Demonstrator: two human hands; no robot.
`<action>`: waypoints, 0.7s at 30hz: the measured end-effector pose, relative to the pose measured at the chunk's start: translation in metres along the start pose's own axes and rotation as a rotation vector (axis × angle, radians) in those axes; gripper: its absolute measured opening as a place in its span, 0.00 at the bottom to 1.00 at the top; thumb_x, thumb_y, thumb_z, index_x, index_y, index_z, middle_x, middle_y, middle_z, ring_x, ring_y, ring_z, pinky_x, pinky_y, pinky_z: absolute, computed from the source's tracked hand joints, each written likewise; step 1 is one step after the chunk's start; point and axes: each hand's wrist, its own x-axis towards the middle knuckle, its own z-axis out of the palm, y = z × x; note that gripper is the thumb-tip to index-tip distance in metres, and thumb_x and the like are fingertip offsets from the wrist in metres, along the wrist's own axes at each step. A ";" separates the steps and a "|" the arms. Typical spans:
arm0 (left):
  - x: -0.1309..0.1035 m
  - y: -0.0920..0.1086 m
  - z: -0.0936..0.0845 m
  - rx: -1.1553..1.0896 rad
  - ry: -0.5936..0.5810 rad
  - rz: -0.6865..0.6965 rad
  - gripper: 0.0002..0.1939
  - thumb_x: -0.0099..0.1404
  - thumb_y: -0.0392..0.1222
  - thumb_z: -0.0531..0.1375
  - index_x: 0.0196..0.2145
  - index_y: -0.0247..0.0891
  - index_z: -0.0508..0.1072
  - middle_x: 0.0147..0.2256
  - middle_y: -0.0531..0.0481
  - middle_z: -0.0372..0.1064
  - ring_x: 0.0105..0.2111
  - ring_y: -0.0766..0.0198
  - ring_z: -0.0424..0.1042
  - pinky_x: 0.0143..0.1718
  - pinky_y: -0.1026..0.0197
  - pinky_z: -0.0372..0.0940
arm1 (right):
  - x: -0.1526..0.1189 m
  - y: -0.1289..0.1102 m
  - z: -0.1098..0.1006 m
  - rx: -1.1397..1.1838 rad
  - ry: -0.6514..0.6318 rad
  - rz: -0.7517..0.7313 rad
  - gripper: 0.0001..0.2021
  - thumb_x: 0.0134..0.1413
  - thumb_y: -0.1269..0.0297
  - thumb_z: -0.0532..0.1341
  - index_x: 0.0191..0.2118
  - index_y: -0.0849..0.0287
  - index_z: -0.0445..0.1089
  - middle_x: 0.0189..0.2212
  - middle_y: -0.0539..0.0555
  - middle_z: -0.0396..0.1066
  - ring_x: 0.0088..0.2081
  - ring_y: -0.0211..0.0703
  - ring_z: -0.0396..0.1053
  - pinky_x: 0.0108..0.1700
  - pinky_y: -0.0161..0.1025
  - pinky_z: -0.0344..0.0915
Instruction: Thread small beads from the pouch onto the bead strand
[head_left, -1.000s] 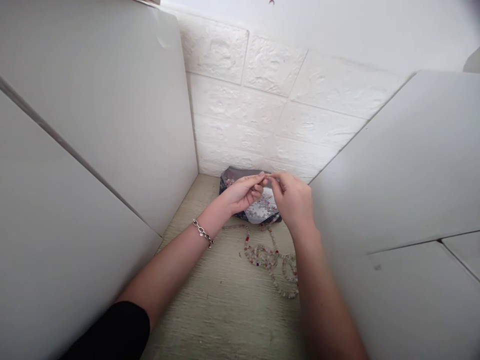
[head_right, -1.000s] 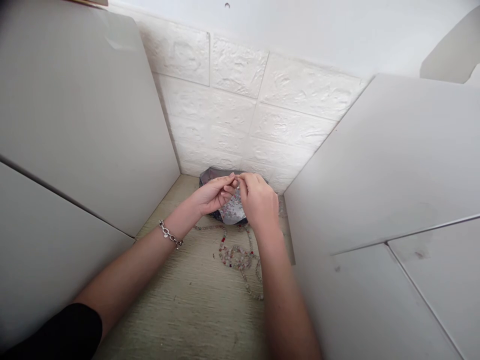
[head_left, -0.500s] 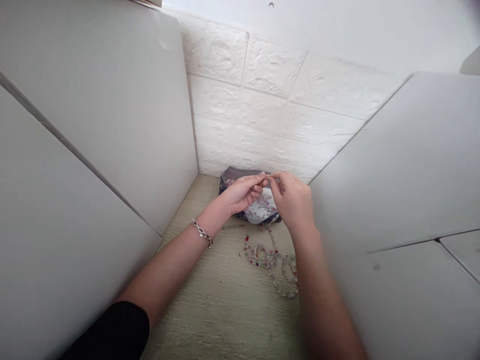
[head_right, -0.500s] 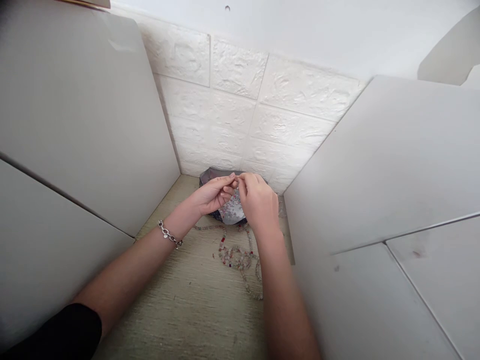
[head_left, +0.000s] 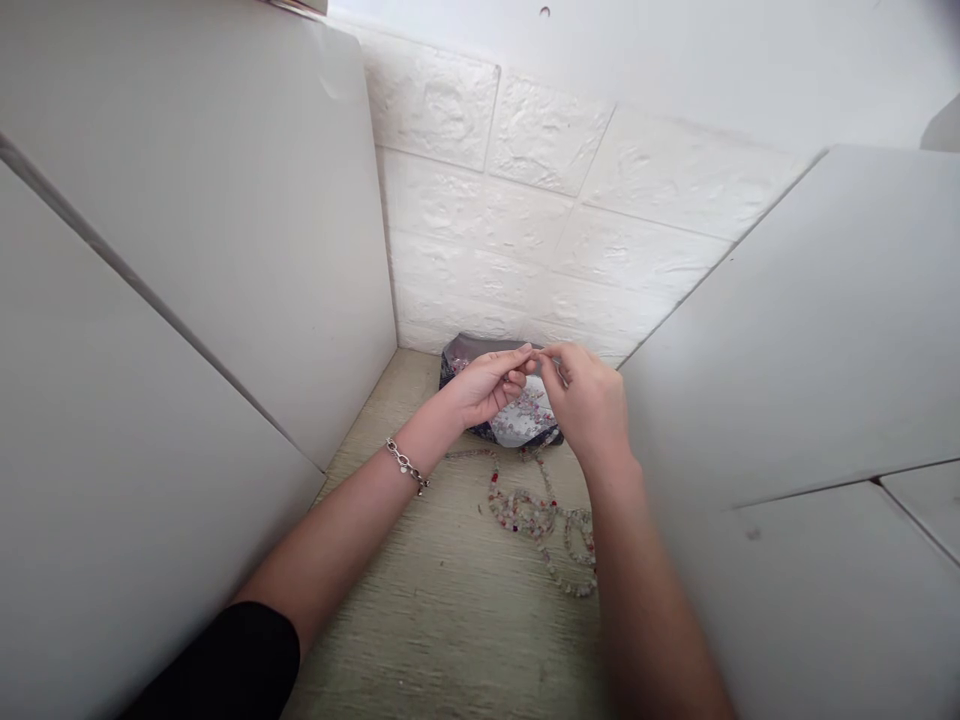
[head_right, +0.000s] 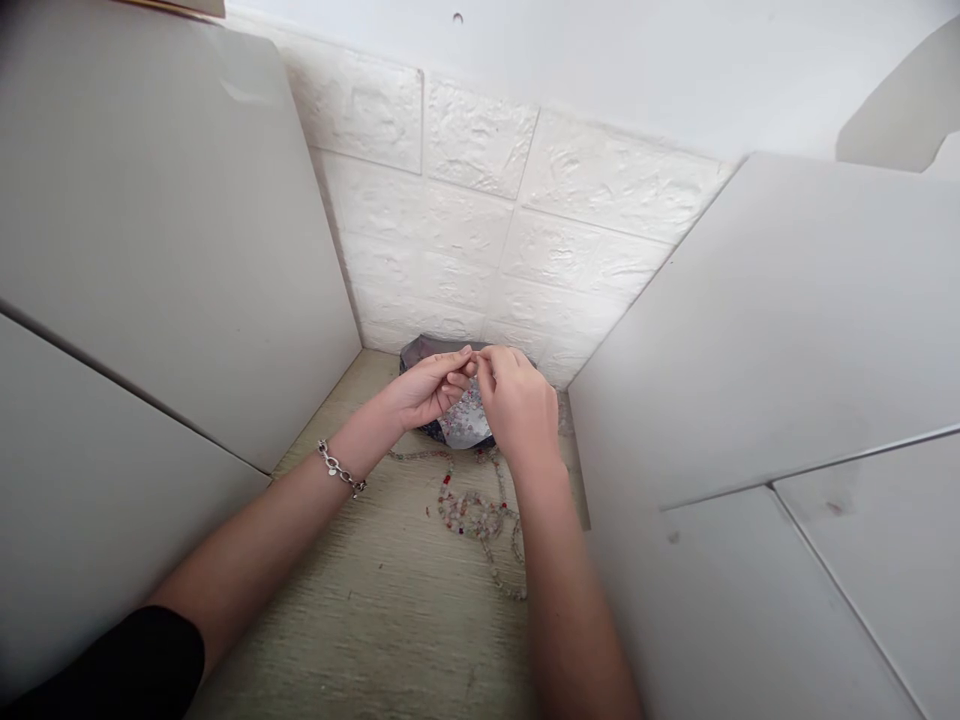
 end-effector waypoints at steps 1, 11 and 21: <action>0.000 0.000 0.000 0.000 0.002 0.001 0.06 0.59 0.33 0.55 0.27 0.28 0.69 0.23 0.53 0.61 0.17 0.81 0.56 0.17 0.78 0.54 | 0.000 0.000 0.000 0.004 -0.002 0.001 0.12 0.54 0.61 0.50 0.34 0.58 0.68 0.27 0.53 0.69 0.27 0.38 0.62 0.27 0.34 0.51; 0.002 0.000 -0.002 0.001 -0.011 0.008 0.05 0.58 0.33 0.56 0.27 0.28 0.69 0.23 0.53 0.62 0.17 0.82 0.56 0.17 0.78 0.54 | 0.000 0.000 0.000 0.020 -0.003 0.004 0.12 0.54 0.61 0.50 0.34 0.58 0.68 0.26 0.52 0.68 0.27 0.38 0.62 0.28 0.34 0.52; 0.002 -0.001 0.000 0.026 0.021 0.011 0.05 0.57 0.33 0.57 0.26 0.29 0.69 0.21 0.54 0.60 0.17 0.81 0.56 0.16 0.77 0.53 | 0.000 0.000 0.001 0.033 -0.017 0.010 0.12 0.54 0.61 0.50 0.33 0.58 0.69 0.27 0.53 0.69 0.27 0.38 0.63 0.29 0.35 0.53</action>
